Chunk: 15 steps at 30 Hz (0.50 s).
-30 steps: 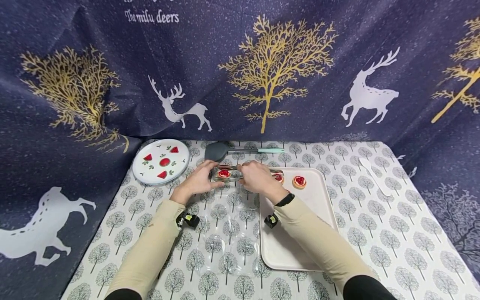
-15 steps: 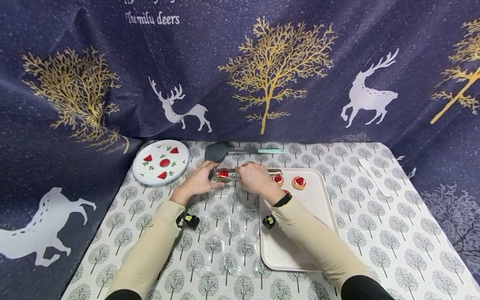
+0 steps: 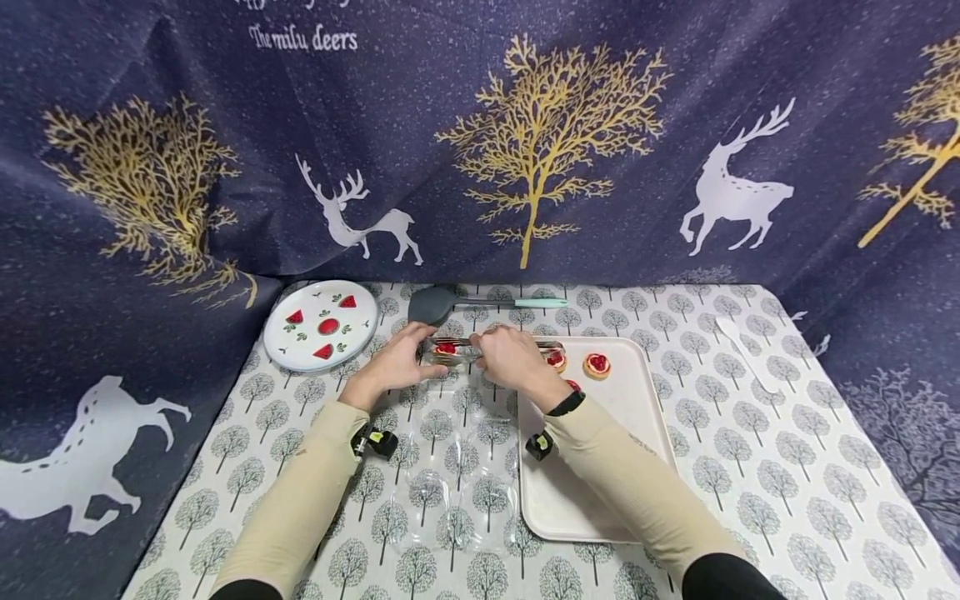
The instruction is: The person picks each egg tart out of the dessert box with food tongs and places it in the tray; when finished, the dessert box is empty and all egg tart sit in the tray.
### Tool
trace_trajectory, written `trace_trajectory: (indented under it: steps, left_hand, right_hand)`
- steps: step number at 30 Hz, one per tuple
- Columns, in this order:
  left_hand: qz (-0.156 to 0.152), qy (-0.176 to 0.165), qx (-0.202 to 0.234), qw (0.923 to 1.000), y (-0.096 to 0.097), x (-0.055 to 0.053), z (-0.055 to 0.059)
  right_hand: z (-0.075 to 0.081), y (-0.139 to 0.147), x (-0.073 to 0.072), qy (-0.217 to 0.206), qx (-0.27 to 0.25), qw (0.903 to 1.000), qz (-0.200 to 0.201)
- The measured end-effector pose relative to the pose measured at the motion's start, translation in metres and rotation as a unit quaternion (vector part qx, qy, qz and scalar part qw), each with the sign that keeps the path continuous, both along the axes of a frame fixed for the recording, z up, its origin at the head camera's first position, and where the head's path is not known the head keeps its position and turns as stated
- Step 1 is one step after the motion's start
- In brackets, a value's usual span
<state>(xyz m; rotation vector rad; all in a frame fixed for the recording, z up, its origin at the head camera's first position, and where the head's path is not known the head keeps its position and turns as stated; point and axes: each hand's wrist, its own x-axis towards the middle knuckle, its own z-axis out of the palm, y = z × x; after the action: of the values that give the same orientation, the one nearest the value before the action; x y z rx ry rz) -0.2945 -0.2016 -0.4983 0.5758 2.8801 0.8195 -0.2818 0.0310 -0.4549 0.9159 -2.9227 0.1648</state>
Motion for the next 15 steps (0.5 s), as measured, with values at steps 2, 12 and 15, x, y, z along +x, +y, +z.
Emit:
trace_trajectory:
  steps: [2, 12, 15]
  left_hand:
    - [0.000, 0.001, 0.000, 1.0000, 0.0001, -0.0003, -0.0005]
    - [-0.004, 0.000, 0.003, 1.0000, 0.0006, 0.0001, 0.0001]
    - [-0.003, -0.004, 0.004, 1.0000, 0.0007, 0.0000, 0.0008]
  right_hand:
    - [-0.0002, 0.0006, 0.0004, 0.000, 0.003, 1.0000, 0.002]
    - [-0.0006, 0.0060, 0.0008, -0.012, -0.009, 0.9999, 0.006]
    - [-0.0001, 0.0091, 0.0013, -0.008, -0.017, 0.9998, 0.006]
